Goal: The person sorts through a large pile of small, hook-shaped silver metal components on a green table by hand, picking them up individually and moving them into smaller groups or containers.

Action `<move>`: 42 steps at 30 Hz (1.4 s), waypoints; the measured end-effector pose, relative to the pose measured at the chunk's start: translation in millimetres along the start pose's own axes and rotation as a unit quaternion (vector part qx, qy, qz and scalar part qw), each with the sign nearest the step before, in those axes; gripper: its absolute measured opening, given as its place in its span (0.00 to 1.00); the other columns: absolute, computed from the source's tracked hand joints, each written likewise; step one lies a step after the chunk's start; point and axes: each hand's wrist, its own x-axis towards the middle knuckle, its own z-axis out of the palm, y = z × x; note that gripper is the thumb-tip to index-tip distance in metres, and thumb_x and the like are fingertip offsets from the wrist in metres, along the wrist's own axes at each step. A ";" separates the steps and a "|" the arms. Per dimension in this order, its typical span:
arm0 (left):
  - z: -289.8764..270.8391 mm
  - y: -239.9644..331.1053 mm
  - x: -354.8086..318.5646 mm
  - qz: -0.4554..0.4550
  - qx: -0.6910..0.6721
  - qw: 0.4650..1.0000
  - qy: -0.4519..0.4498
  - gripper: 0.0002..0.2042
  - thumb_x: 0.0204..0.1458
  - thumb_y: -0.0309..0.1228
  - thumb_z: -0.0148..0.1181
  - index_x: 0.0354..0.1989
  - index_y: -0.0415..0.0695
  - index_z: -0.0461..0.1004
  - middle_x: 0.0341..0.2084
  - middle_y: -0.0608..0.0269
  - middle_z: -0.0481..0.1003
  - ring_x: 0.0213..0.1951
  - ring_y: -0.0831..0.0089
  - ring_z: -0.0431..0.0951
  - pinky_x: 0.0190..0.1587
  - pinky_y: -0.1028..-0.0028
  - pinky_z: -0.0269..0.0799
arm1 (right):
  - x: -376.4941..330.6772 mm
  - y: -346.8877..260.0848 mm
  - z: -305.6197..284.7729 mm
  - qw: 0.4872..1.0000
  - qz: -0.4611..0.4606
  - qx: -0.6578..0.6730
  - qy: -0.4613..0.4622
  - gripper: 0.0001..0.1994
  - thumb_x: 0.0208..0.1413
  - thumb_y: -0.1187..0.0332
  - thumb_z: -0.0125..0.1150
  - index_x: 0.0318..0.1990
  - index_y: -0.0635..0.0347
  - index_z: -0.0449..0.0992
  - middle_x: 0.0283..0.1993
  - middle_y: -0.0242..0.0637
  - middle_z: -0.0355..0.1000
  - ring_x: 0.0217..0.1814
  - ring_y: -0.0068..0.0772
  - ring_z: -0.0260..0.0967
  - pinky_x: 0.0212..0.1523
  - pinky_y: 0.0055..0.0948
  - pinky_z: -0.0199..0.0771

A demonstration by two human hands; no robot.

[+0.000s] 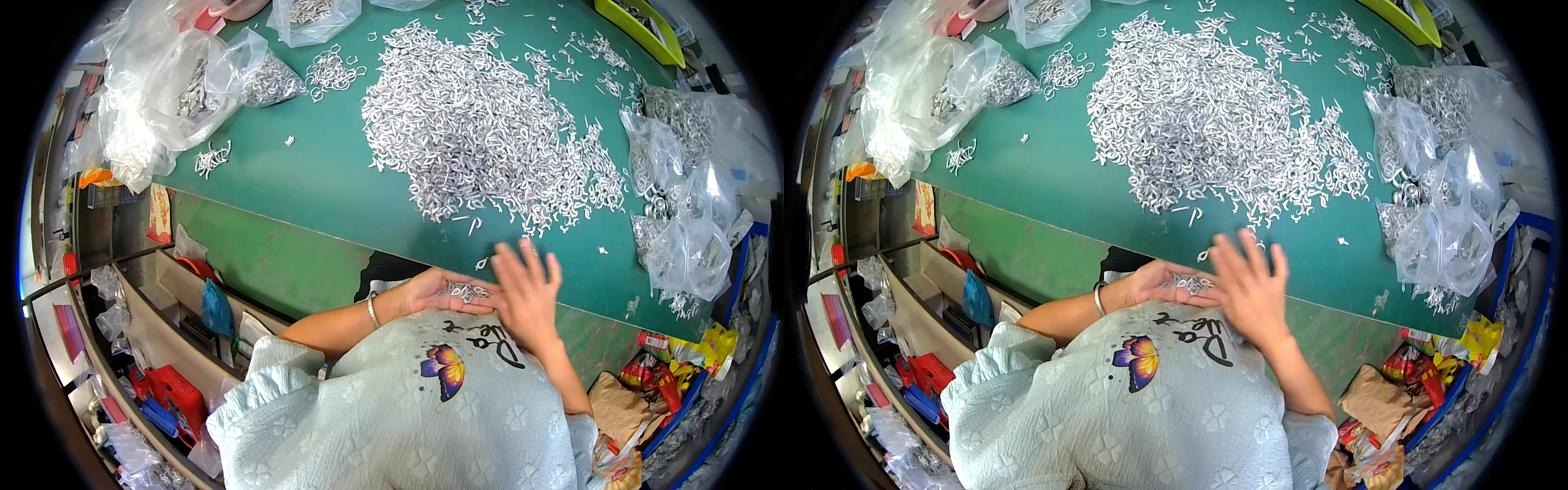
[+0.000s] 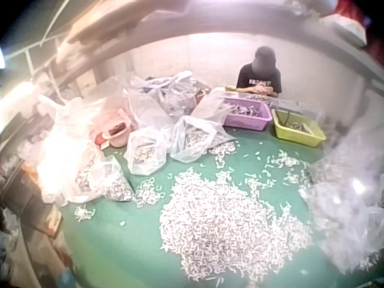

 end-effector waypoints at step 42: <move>318.9 -16.4 337.2 0.118 0.380 0.905 0.148 0.22 0.62 0.31 0.43 0.62 0.32 0.56 0.54 0.46 0.66 0.56 0.63 0.67 0.64 0.62 0.56 | -34.1 77.5 -15.3 0.857 0.284 0.136 0.407 0.08 0.48 0.81 0.61 0.38 0.66 0.77 0.39 0.45 0.72 0.39 0.47 0.71 0.42 0.38 0.72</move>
